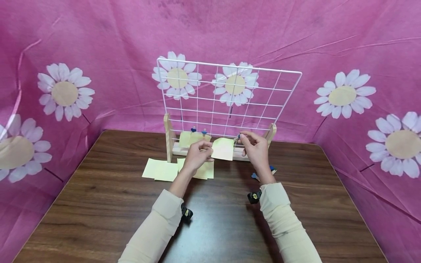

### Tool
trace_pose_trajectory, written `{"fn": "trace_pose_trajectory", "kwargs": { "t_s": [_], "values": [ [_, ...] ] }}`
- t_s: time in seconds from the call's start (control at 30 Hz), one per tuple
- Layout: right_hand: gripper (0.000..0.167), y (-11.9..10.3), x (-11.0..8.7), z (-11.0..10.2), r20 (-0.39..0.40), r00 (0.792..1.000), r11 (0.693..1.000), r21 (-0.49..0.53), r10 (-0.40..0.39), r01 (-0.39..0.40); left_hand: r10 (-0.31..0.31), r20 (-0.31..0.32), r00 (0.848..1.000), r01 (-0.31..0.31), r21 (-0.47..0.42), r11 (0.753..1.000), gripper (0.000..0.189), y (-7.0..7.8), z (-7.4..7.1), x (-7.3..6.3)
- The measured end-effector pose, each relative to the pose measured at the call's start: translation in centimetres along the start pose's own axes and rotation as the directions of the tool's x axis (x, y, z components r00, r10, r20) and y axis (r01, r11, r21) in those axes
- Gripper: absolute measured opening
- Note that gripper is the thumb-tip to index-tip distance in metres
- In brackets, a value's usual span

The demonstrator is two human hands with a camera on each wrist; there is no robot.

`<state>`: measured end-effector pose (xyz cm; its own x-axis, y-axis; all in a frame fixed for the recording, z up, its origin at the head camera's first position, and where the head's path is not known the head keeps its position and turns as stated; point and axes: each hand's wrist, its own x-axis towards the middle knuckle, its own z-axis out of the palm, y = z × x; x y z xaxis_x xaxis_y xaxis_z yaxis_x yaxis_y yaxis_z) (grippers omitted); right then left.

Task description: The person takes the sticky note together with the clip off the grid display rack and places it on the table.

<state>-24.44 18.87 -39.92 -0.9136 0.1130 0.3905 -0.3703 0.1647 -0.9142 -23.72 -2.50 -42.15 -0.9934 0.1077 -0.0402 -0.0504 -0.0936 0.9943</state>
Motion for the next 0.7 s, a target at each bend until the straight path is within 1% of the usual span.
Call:
{"fn": "trace_pose_trajectory", "kwargs": {
  "t_s": [0.17,0.4,0.7],
  "values": [
    [0.021,0.1,-0.2,-0.4,0.01,1.0,1.0,-0.004,-0.007,0.007,-0.005,0.007,1.0,0.005,-0.006,1.0,0.026,-0.1,-0.2,-0.2],
    [0.021,0.2,-0.5,-0.7,0.032,0.999,1.0,-0.015,0.018,-0.017,-0.005,0.003,1.0,0.005,-0.022,1.0,0.024,-0.2,-0.6,-0.5],
    [0.02,0.5,-1.2,-1.4,-0.002,0.999,0.999,0.002,0.04,-0.04,-0.018,0.002,1.0,0.018,-0.024,1.0,0.026,-0.4,-1.3,-0.9]
  ]
}}
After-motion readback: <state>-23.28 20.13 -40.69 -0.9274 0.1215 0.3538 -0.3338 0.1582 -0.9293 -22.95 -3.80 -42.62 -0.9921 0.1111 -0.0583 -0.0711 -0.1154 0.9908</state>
